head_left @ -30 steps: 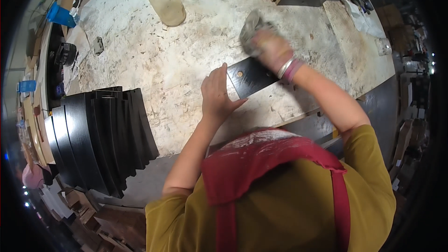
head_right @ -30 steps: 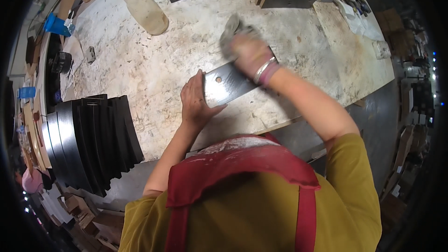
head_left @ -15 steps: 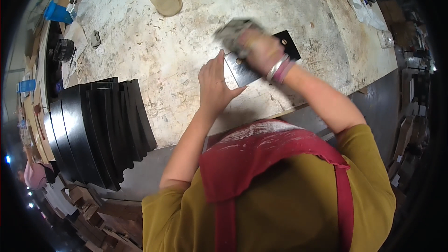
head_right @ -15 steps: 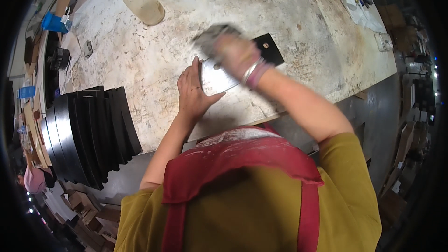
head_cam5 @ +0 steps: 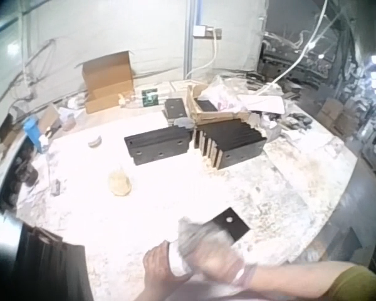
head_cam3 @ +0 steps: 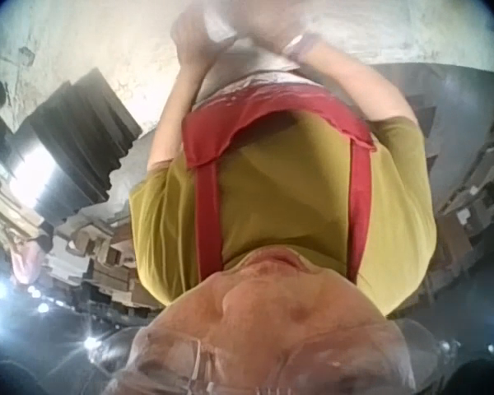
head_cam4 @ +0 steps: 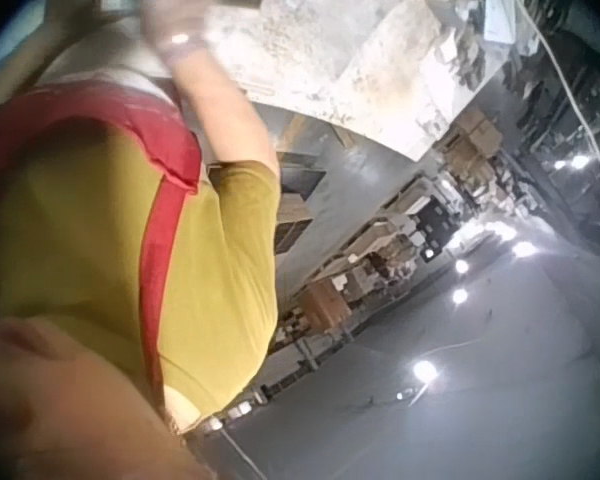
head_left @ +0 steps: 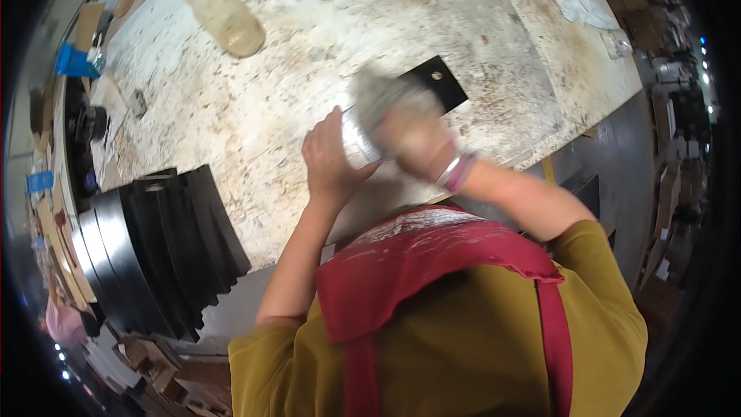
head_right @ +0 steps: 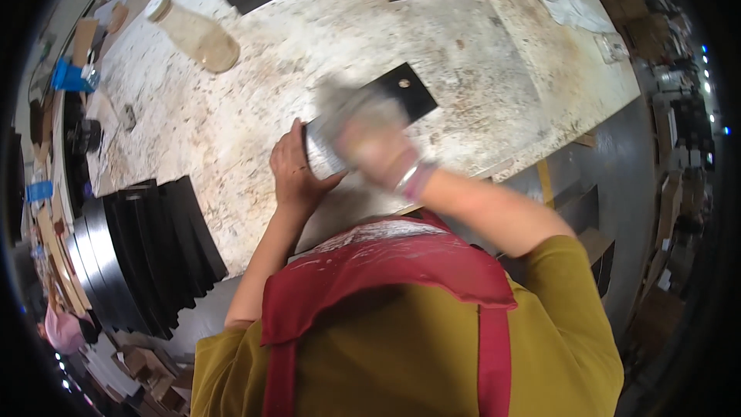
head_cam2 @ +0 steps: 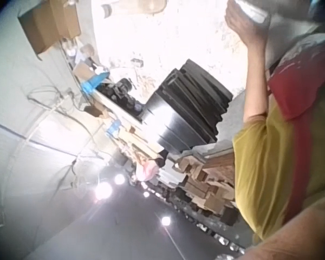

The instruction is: The person wipes black rectangular furniture parts using a cloth and a liquid from a bottle. The person handles the parts one at a time, applying the liquid and wiping both sides before stacking them on the table.

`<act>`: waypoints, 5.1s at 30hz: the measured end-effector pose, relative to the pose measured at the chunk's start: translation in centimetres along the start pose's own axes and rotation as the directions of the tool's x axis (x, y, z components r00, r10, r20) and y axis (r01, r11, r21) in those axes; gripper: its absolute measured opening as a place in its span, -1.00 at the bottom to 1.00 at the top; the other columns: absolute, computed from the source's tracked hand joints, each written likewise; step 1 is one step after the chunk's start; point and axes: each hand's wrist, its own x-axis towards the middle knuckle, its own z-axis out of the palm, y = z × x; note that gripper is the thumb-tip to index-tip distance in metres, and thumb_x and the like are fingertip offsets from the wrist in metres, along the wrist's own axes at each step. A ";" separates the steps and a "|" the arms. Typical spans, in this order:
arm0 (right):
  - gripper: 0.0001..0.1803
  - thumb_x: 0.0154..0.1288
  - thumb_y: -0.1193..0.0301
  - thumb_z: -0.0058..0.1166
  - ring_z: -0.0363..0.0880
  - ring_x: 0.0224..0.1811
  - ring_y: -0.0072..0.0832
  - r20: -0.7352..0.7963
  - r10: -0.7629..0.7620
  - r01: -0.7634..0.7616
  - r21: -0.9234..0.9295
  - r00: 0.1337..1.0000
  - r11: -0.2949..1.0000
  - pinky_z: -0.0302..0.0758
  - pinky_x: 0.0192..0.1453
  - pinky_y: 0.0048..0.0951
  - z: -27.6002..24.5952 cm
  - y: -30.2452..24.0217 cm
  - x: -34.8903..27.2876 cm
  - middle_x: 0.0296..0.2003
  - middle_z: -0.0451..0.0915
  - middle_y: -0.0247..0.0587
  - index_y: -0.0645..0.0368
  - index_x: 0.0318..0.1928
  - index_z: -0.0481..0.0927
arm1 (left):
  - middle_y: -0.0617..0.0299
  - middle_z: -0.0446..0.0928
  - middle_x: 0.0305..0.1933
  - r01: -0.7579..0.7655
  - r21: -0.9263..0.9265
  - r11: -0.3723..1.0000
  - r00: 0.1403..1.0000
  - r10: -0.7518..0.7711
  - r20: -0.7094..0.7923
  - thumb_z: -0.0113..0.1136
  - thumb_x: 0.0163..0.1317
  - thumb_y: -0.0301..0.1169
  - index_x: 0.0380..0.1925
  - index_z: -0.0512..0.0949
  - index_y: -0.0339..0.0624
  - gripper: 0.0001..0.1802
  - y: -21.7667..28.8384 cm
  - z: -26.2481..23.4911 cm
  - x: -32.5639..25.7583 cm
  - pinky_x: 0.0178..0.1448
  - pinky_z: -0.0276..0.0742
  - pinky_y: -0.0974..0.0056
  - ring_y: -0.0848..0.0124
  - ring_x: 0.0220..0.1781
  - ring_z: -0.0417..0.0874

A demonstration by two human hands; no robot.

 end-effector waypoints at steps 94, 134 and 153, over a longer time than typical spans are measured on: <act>-0.72 0.18 0.45 0.01 0.54 -0.02 -0.29 0.008 -0.130 0.124 0.255 0.991 0.959 0.46 0.10 -0.28 -2.9 0.2 0.7 -0.09 0.57 -0.13 0.07 -0.07 0.59 | -0.48 0.25 0.24 0.757 -0.264 -0.598 0.430 0.151 0.890 -0.12 0.17 0.38 0.35 0.07 -0.36 0.07 0.0 -1.3 -3.5 0.22 0.51 0.06 -0.13 0.29 0.38; -0.66 0.16 0.43 0.16 0.58 -0.03 -0.18 0.119 0.475 -0.488 0.132 0.872 0.863 0.51 0.08 -0.28 -2.5 13.6 -0.6 -0.04 0.58 -0.06 0.14 -0.02 0.57 | -0.30 0.54 -0.03 0.919 -0.309 -0.244 0.270 -0.183 0.945 -0.45 0.23 0.43 -0.14 0.44 -0.37 -0.05 2.7 -3.9 -0.7 0.06 0.60 0.13 -0.09 0.06 0.59; -0.40 0.27 0.33 0.11 0.36 0.25 -0.12 -0.031 0.620 -0.520 0.511 0.784 0.684 0.25 0.33 -0.31 8.1 27.4 -11.5 0.21 0.38 0.15 0.34 0.26 0.32 | -0.20 0.41 0.11 0.142 0.167 0.976 0.973 -0.107 -0.206 0.45 -0.21 0.01 0.14 0.45 -0.07 -0.15 7.3 -7.9 0.5 0.23 0.34 -0.03 -0.08 0.14 0.45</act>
